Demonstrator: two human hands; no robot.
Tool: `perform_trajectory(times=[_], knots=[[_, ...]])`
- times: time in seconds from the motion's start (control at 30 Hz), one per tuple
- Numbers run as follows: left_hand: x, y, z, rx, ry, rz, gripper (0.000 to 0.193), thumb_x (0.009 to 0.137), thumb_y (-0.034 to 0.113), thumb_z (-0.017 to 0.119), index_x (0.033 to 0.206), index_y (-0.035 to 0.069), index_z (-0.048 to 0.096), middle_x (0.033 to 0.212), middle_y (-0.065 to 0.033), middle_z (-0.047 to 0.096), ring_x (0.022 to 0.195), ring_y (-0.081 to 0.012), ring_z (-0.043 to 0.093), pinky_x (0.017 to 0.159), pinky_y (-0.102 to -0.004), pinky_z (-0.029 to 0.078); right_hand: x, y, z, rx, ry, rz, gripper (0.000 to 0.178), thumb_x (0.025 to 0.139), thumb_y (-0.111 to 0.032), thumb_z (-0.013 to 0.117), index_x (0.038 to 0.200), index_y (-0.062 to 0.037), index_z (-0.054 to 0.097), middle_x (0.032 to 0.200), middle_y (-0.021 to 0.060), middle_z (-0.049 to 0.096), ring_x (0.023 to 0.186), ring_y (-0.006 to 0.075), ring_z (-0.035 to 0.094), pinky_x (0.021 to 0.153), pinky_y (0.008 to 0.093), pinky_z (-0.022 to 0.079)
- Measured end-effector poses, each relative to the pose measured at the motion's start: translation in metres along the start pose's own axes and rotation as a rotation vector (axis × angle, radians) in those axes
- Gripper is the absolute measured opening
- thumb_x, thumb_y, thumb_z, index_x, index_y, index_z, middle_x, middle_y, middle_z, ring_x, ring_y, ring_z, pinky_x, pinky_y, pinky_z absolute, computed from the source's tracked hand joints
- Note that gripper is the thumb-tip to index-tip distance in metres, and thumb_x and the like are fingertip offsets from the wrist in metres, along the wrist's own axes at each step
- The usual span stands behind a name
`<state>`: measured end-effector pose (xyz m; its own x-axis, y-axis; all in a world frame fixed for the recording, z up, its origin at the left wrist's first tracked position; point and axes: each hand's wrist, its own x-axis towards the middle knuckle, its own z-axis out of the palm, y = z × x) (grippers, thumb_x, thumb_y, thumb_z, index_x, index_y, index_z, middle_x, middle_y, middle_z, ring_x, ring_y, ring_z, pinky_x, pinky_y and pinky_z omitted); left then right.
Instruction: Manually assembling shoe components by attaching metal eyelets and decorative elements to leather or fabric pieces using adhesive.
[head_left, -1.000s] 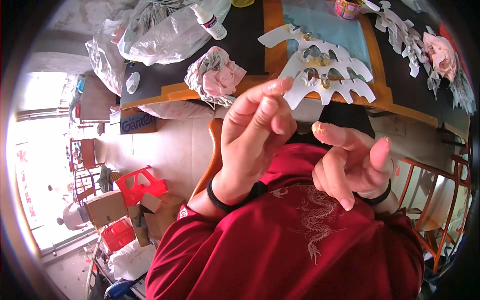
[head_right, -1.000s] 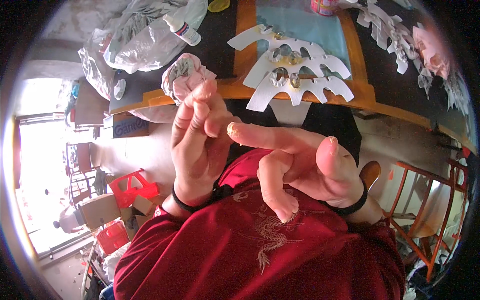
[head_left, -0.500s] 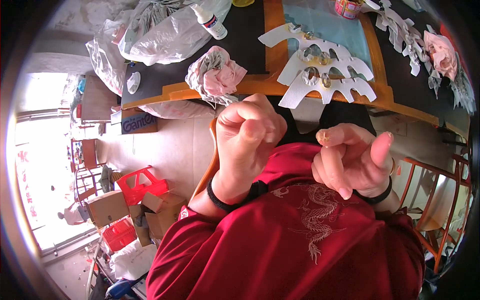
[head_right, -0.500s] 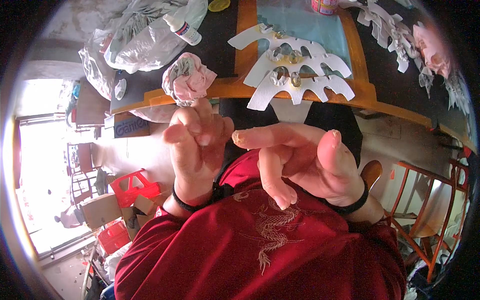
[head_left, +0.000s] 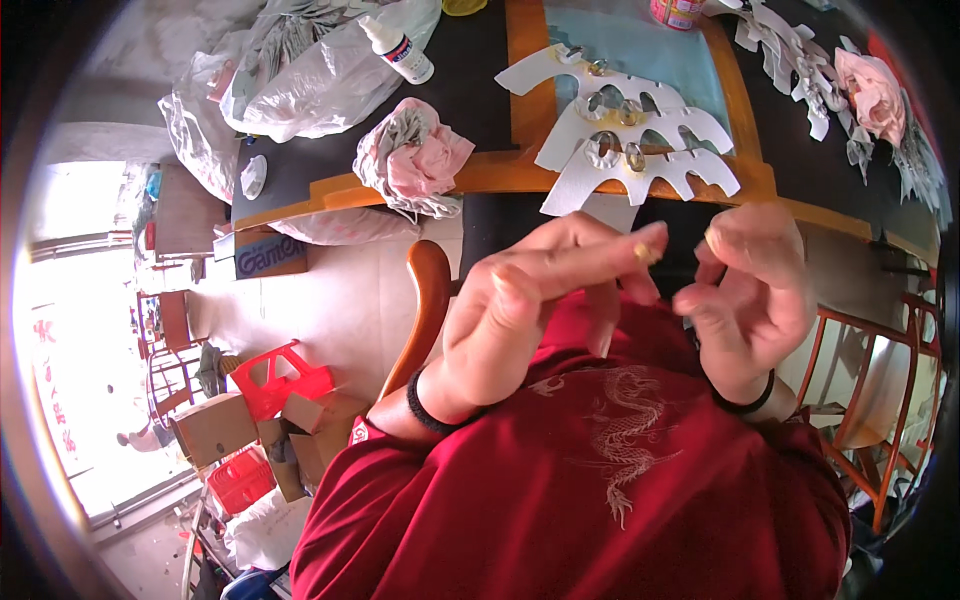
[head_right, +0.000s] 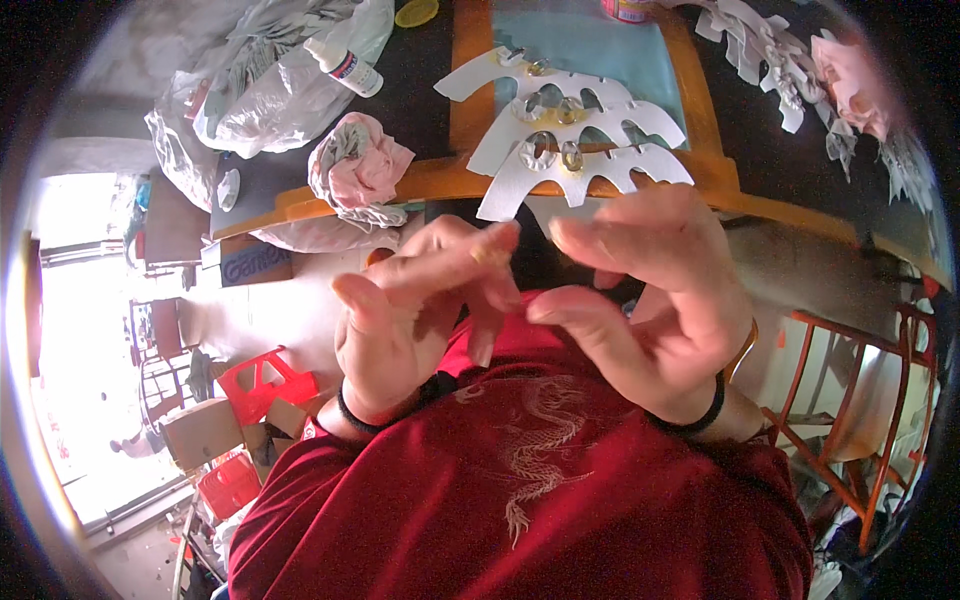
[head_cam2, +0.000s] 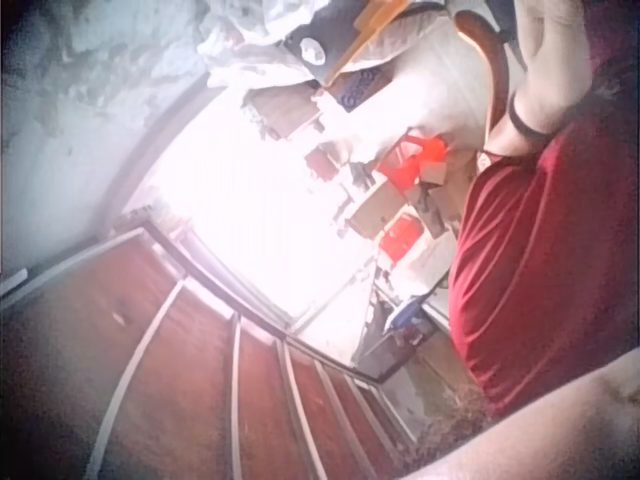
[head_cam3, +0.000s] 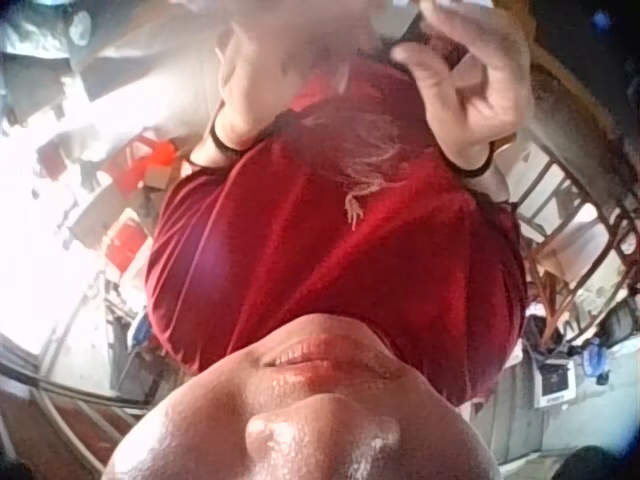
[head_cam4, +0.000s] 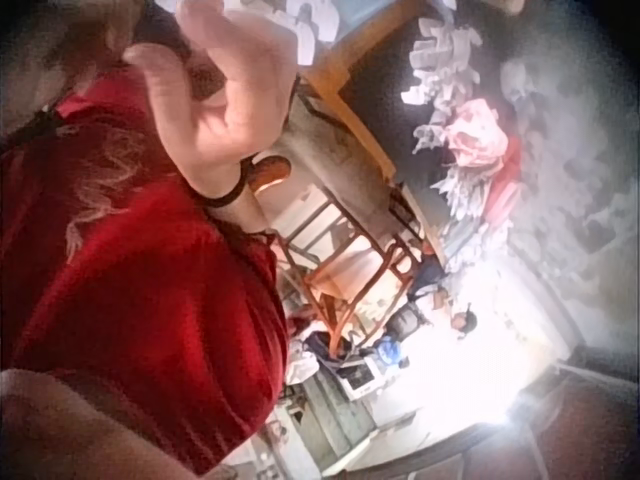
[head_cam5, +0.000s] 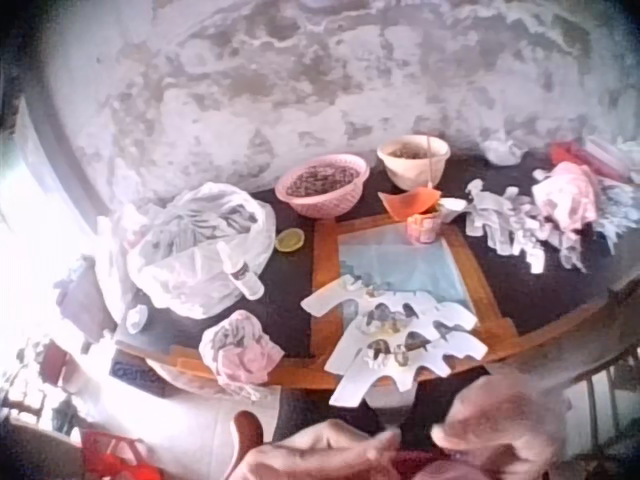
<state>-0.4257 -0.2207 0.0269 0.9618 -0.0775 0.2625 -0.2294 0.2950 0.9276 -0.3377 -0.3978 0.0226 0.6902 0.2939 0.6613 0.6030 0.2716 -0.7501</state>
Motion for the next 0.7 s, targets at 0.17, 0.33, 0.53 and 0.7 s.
perform_trajectory(times=[0.17, 0.33, 0.53, 0.7], knots=[[-0.002, 0.004, 0.003, 0.239, -0.051, 0.02, 0.065, 0.104, 0.046, 0.029, 0.129, -0.007, 0.057, 0.099, -0.0149, 0.059, 0.074, -0.0159, 0.054, 0.065, -0.0273, 0.045, 0.008, 0.005, -0.01, -0.315, -0.214, -0.238, 0.039, 0.065, -0.003, 0.083, 0.103, -0.0062, 0.073, 0.096, 0.0056, 0.063, 0.07, 0.0121, 0.057, 0.055, 0.0213, 0.041], [0.0, 0.015, 0.011, 0.305, 0.088, -0.165, 0.081, 0.102, 0.057, 0.023, 0.099, -0.01, 0.069, 0.085, -0.015, 0.061, 0.066, -0.0155, 0.052, 0.057, -0.0259, 0.038, 0.008, 0.005, -0.012, -0.454, -0.273, -0.435, 0.027, 0.067, -0.008, 0.08, 0.093, -0.0069, 0.073, 0.099, 0.0048, 0.067, 0.074, 0.0139, 0.06, 0.058, 0.027, 0.044], [0.004, 0.023, 0.023, -0.019, 0.1, -0.511, 0.078, 0.104, 0.053, 0.02, 0.1, -0.008, 0.07, 0.093, -0.0176, 0.064, 0.065, -0.018, 0.057, 0.053, -0.025, 0.039, -0.011, 0.011, 0.0, 0.11, -0.201, -0.064, 0.011, 0.086, -0.011, 0.067, 0.091, -0.0059, 0.059, 0.093, 0.0102, 0.06, 0.078, 0.0177, 0.057, 0.065, 0.0292, 0.045], [0.007, 0.014, 0.017, -0.097, 0.152, -0.536, 0.076, 0.104, 0.052, 0.02, 0.108, -0.006, 0.068, 0.079, -0.0126, 0.063, 0.062, -0.0149, 0.054, 0.053, -0.0239, 0.038, -0.017, 0.009, 0.012, 0.715, -0.043, 0.376, 0.017, 0.098, -0.026, 0.056, 0.092, -0.0111, 0.05, 0.093, 0.005, 0.046, 0.079, 0.0124, 0.041, 0.073, 0.0264, 0.038]])
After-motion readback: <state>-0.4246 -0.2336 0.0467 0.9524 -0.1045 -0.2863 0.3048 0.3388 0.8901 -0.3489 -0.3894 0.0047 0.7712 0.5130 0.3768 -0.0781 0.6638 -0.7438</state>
